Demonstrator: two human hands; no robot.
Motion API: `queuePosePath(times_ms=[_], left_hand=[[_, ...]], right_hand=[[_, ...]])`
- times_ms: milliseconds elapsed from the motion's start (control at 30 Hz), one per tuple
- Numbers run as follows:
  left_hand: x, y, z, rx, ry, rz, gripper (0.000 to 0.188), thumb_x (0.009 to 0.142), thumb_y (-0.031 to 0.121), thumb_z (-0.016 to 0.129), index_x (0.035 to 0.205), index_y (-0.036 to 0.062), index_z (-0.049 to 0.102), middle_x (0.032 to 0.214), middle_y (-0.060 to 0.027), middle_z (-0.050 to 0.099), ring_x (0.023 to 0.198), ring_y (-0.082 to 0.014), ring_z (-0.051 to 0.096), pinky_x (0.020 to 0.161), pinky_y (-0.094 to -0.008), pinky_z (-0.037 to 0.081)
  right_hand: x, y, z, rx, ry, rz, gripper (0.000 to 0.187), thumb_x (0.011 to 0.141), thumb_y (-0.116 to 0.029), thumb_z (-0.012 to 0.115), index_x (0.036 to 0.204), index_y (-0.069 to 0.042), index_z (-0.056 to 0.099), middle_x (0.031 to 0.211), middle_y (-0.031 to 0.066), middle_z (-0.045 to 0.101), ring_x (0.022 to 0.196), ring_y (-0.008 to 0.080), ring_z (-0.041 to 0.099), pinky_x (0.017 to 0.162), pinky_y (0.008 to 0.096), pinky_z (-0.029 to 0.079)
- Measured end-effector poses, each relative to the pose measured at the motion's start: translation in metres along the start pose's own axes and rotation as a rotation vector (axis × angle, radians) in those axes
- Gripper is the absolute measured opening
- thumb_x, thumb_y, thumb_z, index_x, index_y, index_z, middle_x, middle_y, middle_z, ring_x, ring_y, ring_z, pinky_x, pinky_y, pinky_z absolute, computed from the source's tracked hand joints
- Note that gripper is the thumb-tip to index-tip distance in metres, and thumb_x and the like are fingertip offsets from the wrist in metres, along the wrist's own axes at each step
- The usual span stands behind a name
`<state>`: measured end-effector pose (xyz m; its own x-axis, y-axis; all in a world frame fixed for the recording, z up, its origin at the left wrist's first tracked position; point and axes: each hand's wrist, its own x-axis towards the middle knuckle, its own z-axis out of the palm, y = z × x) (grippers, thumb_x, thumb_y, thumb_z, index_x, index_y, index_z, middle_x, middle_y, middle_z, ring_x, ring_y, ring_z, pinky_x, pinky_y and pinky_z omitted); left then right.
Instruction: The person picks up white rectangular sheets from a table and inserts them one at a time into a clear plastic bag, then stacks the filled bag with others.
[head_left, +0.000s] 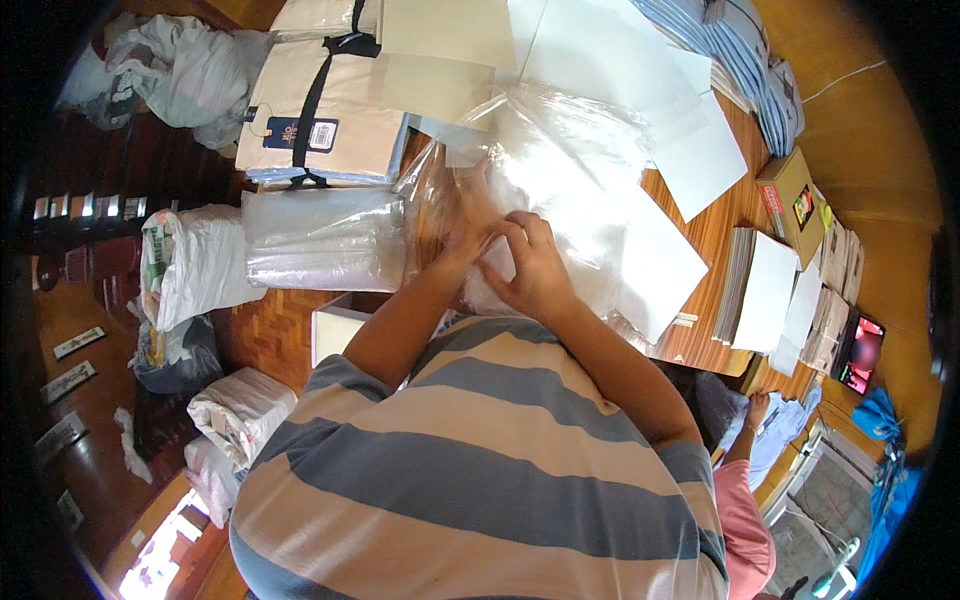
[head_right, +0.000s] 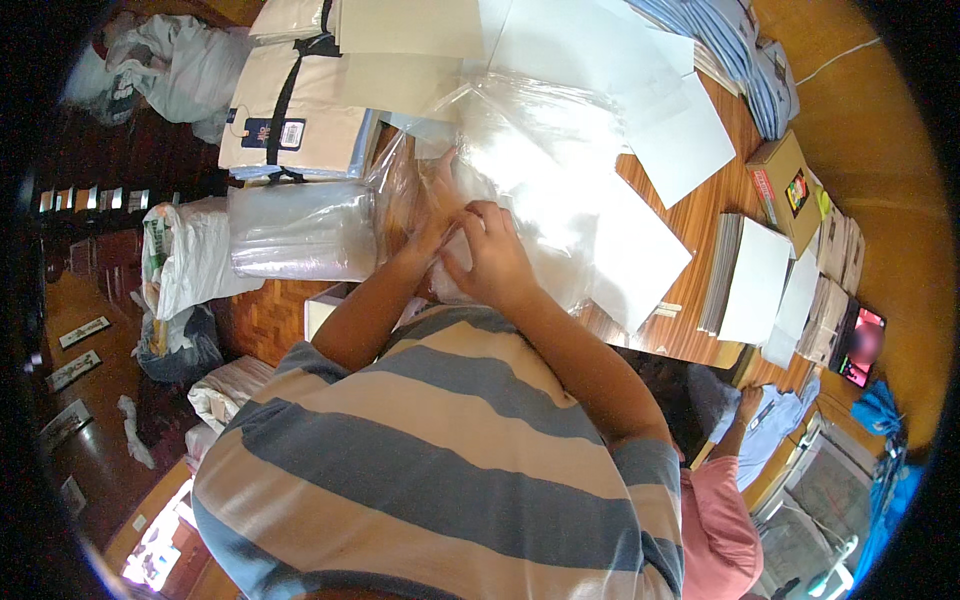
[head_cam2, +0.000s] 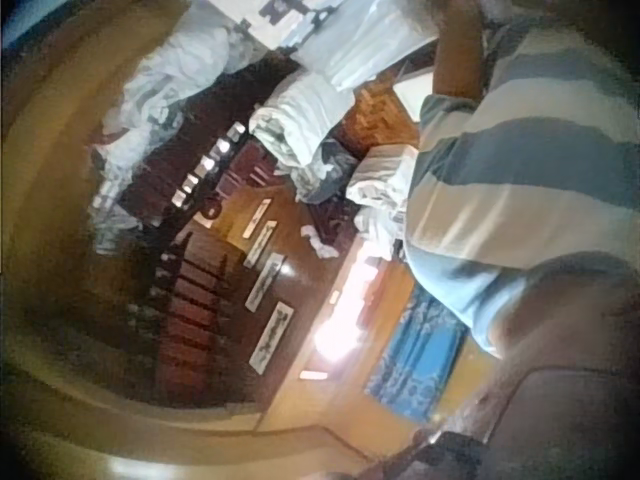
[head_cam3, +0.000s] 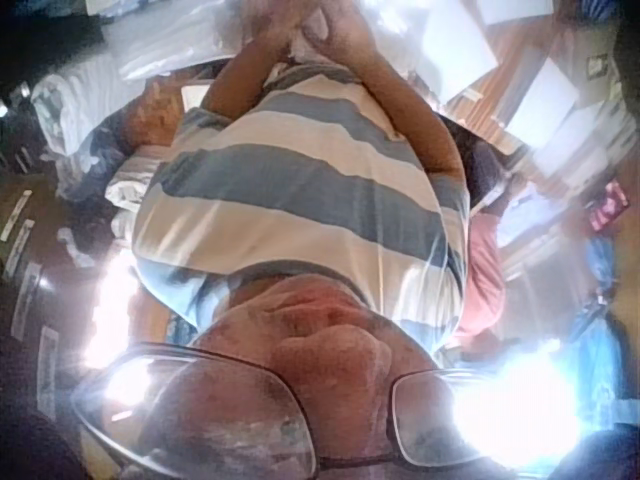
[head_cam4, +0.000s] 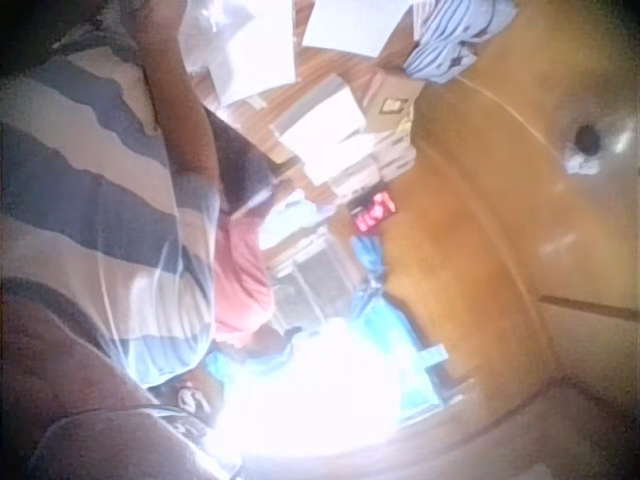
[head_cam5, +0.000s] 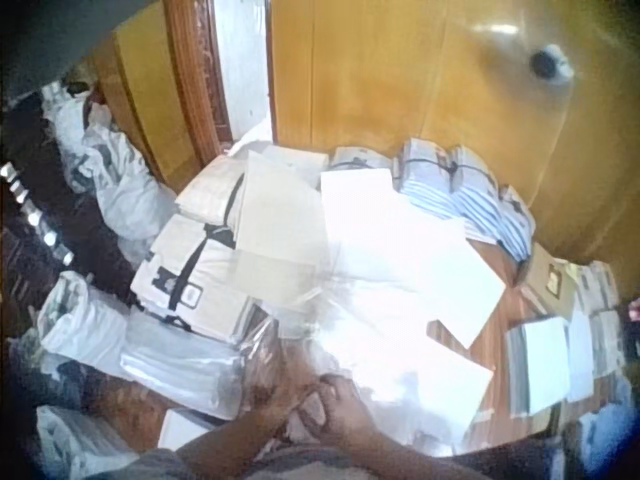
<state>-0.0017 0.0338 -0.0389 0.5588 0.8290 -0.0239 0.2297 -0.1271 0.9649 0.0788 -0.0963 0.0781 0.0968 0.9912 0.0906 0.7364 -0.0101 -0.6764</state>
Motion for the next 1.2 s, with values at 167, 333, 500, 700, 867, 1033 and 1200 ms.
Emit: queuePosePath(times_ms=[167, 333, 500, 700, 867, 1033, 1200], left_hand=[[0.003, -0.015, 0.003, -0.135, 0.000, -0.066, 0.111, 0.071, 0.030, 0.091, 0.154, -0.0008, 0.024, 0.142, -0.0225, 0.045, 0.134, -0.0353, 0.045, 0.112, -0.0432, 0.039], [-0.009, 0.023, -0.002, 0.187, 0.046, 0.101, 0.110, 0.072, 0.025, 0.089, 0.154, -0.0036, 0.022, 0.148, -0.0291, 0.042, 0.140, -0.0413, 0.040, 0.116, -0.0446, 0.035], [-0.010, 0.025, -0.004, 0.270, 0.035, 0.055, 0.103, 0.076, 0.030, 0.085, 0.153, -0.0037, 0.025, 0.145, -0.0292, 0.044, 0.137, -0.0433, 0.043, 0.115, -0.0455, 0.036], [-0.014, 0.021, -0.001, -0.123, 0.009, -0.022, 0.098, 0.079, 0.032, 0.082, 0.152, -0.0038, 0.027, 0.141, -0.0285, 0.047, 0.132, -0.0430, 0.047, 0.113, -0.0459, 0.039], [-0.005, 0.041, -0.015, 0.091, -0.087, 0.019, 0.100, 0.077, 0.030, 0.084, 0.152, -0.0039, 0.026, 0.138, -0.0291, 0.052, 0.129, -0.0429, 0.052, 0.109, -0.0458, 0.042], [-0.003, 0.053, -0.020, 0.198, -0.050, -0.005, 0.103, 0.074, 0.026, 0.085, 0.152, -0.0038, 0.025, 0.135, -0.0298, 0.056, 0.124, -0.0432, 0.057, 0.105, -0.0459, 0.046], [-0.002, 0.066, -0.023, 0.023, -0.116, -0.223, 0.108, 0.068, 0.017, 0.089, 0.153, -0.0009, 0.025, 0.146, -0.0296, 0.046, 0.137, -0.0410, 0.046, 0.114, -0.0441, 0.038]], right_hand=[[0.004, -0.023, -0.003, -0.011, -0.126, 0.195, 0.124, 0.059, -0.055, 0.091, 0.154, -0.002, 0.030, 0.159, 0.0311, 0.023, 0.148, 0.0564, 0.013, 0.117, 0.0675, 0.018], [0.014, 0.003, -0.023, -0.305, -0.077, 0.358, 0.125, 0.068, -0.056, 0.087, 0.159, -0.003, 0.019, 0.163, 0.0322, 0.014, 0.151, 0.0558, 0.002, 0.115, 0.0729, 0.011], [0.022, 0.051, -0.038, -0.524, 0.430, 0.224, 0.098, 0.071, -0.040, 0.089, 0.147, -0.001, 0.041, 0.150, 0.0280, 0.039, 0.139, 0.0527, 0.035, 0.112, 0.0591, 0.034], [0.019, -0.026, -0.013, -0.011, 0.114, -0.103, 0.064, 0.070, -0.022, 0.091, 0.126, -0.010, 0.062, 0.123, 0.0142, 0.059, 0.113, 0.0330, 0.057, 0.094, 0.0450, 0.048], [0.026, 0.034, -0.010, -0.016, 0.001, -0.365, 0.033, 0.082, -0.016, 0.080, 0.111, -0.007, 0.066, 0.106, 0.0097, 0.065, 0.100, 0.0315, 0.063, 0.087, 0.0402, 0.052], [0.018, 0.067, -0.033, 0.390, 0.209, 0.083, 0.014, 0.095, -0.009, 0.067, 0.108, -0.005, 0.065, 0.102, 0.0077, 0.068, 0.097, 0.0230, 0.066, 0.085, 0.0331, 0.052], [0.002, 0.133, -0.080, 0.849, 0.553, 0.380, 0.026, 0.104, -0.020, 0.057, 0.122, -0.002, 0.056, 0.121, 0.0096, 0.063, 0.119, 0.0232, 0.060, 0.104, 0.0365, 0.047]])
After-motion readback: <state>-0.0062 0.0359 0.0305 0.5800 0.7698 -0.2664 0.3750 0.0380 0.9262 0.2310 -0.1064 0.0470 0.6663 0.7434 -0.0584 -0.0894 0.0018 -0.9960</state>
